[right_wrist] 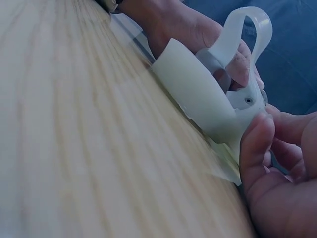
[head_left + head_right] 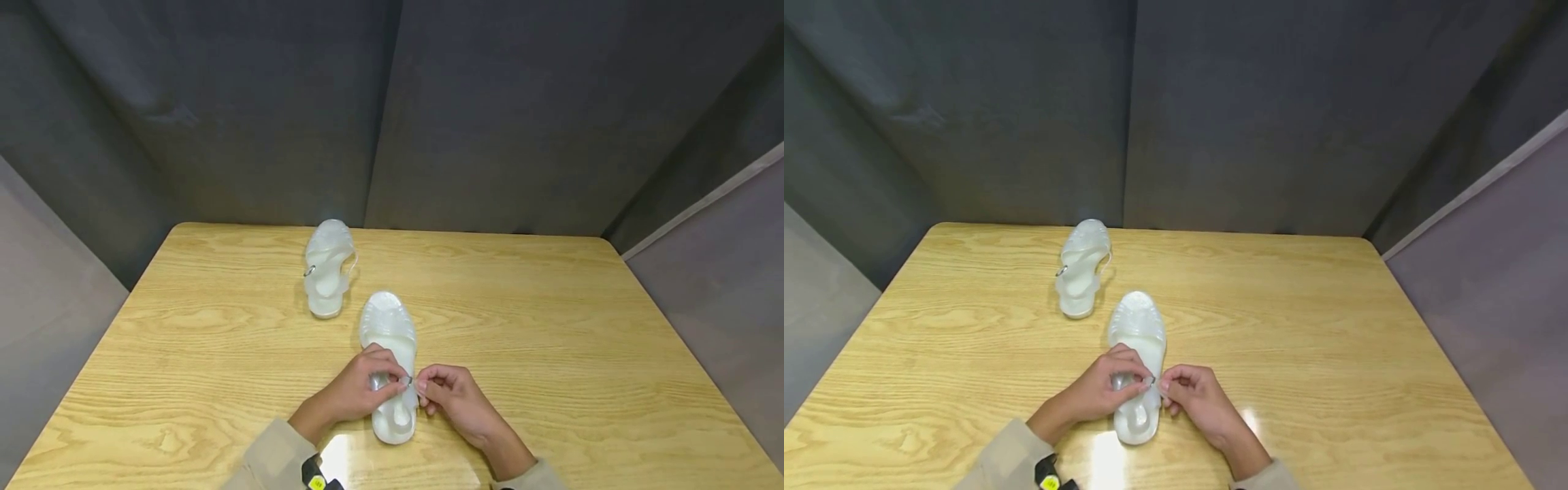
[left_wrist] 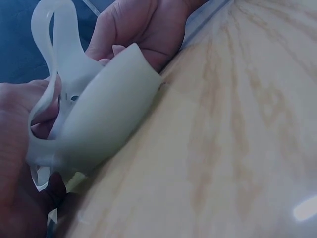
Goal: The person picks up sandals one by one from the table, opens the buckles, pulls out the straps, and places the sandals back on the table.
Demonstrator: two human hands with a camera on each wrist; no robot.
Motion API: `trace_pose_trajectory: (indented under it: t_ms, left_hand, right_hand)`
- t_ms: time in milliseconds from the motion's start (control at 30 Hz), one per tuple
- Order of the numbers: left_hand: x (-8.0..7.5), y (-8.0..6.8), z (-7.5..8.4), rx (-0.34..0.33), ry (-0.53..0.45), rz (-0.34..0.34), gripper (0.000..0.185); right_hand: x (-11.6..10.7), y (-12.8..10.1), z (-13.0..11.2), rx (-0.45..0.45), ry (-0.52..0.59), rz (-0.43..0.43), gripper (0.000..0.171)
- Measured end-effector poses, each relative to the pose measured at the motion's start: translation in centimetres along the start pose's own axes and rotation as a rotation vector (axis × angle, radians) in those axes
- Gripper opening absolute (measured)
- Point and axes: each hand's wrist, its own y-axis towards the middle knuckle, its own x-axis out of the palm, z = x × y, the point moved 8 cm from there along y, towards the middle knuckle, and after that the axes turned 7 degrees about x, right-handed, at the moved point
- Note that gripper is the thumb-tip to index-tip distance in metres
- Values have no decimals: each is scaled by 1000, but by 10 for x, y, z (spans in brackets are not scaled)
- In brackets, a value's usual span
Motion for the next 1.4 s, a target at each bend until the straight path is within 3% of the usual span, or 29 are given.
trace_pose_trajectory:
  t_ms: [533,900,1233,1400]
  left_hand:
    - [1,2,2,37,-4,-5,12]
    - [1,3,4,20,0,-20,14]
    - [1,3,4,22,-3,-25,15]
    - [2,1,3,19,-8,-32,14]
  right_hand:
    - [5,2,-3,-10,93,-7,9]
    - [6,4,-4,4,91,-12,11]
    - [5,5,-3,17,80,43,13]
    - [2,0,2,70,52,20,18]
